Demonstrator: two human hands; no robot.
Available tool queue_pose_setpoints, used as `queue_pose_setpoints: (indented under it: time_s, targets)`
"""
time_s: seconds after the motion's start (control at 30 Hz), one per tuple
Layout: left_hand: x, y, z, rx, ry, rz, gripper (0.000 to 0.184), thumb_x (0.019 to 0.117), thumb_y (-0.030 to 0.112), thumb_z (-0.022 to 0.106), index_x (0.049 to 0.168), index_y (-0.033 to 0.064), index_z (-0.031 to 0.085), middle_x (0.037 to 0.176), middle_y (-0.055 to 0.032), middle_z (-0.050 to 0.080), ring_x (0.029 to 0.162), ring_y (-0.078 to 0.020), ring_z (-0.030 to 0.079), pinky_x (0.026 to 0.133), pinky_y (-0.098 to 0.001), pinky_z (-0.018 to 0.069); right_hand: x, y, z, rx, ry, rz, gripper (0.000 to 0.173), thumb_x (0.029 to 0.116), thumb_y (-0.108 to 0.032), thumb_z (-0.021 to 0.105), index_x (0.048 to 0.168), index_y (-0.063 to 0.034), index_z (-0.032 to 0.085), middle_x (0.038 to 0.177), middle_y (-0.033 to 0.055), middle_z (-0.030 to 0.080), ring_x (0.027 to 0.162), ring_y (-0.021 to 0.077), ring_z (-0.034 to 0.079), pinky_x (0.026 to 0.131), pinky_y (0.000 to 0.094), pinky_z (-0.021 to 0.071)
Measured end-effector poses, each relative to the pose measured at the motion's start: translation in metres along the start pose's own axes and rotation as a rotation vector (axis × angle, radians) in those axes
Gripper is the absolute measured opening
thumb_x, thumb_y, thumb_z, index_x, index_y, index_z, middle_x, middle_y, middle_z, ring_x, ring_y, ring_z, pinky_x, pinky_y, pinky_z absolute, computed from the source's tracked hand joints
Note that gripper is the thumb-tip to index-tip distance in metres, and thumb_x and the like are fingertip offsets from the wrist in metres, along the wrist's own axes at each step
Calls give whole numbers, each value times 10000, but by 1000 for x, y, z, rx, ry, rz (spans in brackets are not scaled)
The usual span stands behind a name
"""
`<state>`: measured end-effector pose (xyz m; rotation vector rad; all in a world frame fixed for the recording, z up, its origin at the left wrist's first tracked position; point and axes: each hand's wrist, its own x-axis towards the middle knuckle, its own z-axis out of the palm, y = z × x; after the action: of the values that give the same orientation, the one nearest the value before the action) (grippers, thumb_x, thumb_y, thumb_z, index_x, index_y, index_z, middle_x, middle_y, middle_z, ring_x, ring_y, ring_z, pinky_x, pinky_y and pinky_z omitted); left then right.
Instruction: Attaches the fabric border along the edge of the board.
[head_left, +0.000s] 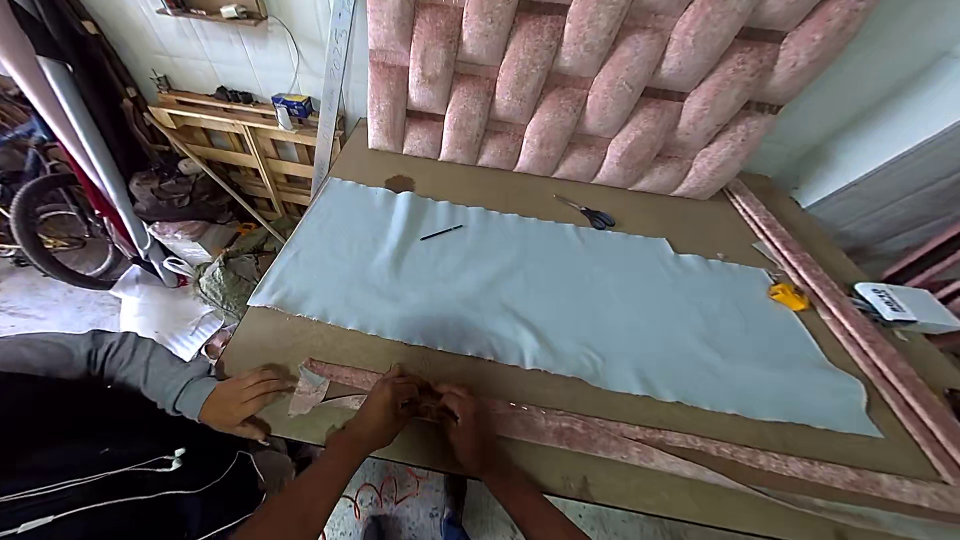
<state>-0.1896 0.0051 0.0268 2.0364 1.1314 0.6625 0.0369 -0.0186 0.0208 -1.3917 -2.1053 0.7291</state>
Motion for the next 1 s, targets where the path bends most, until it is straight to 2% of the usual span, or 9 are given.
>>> queue_pose_setpoints:
  time_s: [0.07, 0.17, 0.3, 0.37, 0.43, 0.53, 0.67, 0.83, 1.0]
  targets:
    - [4, -2, 1, -11, 65, 8, 119, 939, 203, 706, 886, 112, 762, 1067, 1, 751, 1128, -172, 639, 1031, -373, 505, 5, 1, 5, 2, 86, -22, 158, 966, -193, 663, 872, -102, 751, 1194, 13, 739, 1183, 129, 661, 1036, 345, 539]
    - [-3, -2, 2, -4, 65, -49, 128, 953, 200, 684, 944, 126, 789, 1170, 16, 747, 1163, -156, 650, 1043, -380, 518, 2, -1, 14, -1, 140, -22, 170, 980, -198, 645, 925, -96, 770, 1137, 34, 747, 1123, 159, 690, 996, 380, 569]
    - [4, 4, 0, 12, 53, -96, 146, 945, 247, 694, 941, 138, 790, 1165, 33, 744, 1148, -147, 644, 1044, -377, 508, 8, -1, 8, 40, 124, -2, 183, 993, -210, 627, 912, -109, 756, 1146, 8, 736, 1128, 111, 675, 995, 330, 565]
    - [10, 13, -8, 30, 23, -146, 160, 930, 266, 714, 973, 129, 784, 1195, 18, 732, 1184, -166, 627, 1067, -380, 491, 16, -12, -5, 50, 17, 39, 178, 986, -218, 636, 929, -84, 738, 1234, 43, 693, 1172, 132, 648, 1016, 331, 548]
    - [17, 20, -17, 80, -6, -197, 195, 933, 238, 690, 1073, 115, 747, 1243, -50, 688, 1230, -225, 602, 1093, -418, 481, 26, -24, -21, -12, -124, 90, 192, 955, -243, 680, 988, -63, 737, 1279, 95, 636, 1196, 195, 615, 1036, 361, 529]
    - [27, 26, -25, 207, -68, -278, 273, 974, 298, 610, 1179, 160, 727, 1257, -81, 663, 1252, -276, 586, 1093, -500, 463, 51, -33, -45, -170, -351, 159, 311, 893, -254, 747, 1113, -38, 704, 1228, 160, 623, 1158, 302, 615, 1020, 467, 523]
    - [30, 29, -27, 253, -134, -305, 275, 910, 332, 692, 1120, 165, 752, 1182, -67, 691, 1211, -289, 600, 1070, -528, 466, 78, -30, -51, -285, -591, 110, 324, 886, -99, 716, 1189, 11, 681, 1216, 223, 645, 1167, 370, 623, 1034, 533, 503]
    - [35, 35, -28, 247, -213, -307, 325, 854, 322, 790, 1103, 119, 742, 1199, -104, 675, 1228, -334, 576, 1082, -560, 452, 95, -36, -62, -393, -732, 36, 313, 892, -138, 720, 1177, -15, 677, 1207, 204, 682, 1165, 379, 647, 1007, 585, 513]
    - [45, 28, -23, 267, -266, -229, 325, 855, 344, 804, 1055, 99, 729, 1176, -105, 667, 1205, -323, 578, 1076, -507, 465, 102, -32, -64, -461, -808, -2, 318, 888, -177, 721, 1147, 1, 673, 1176, 235, 682, 1130, 422, 654, 944, 630, 527]
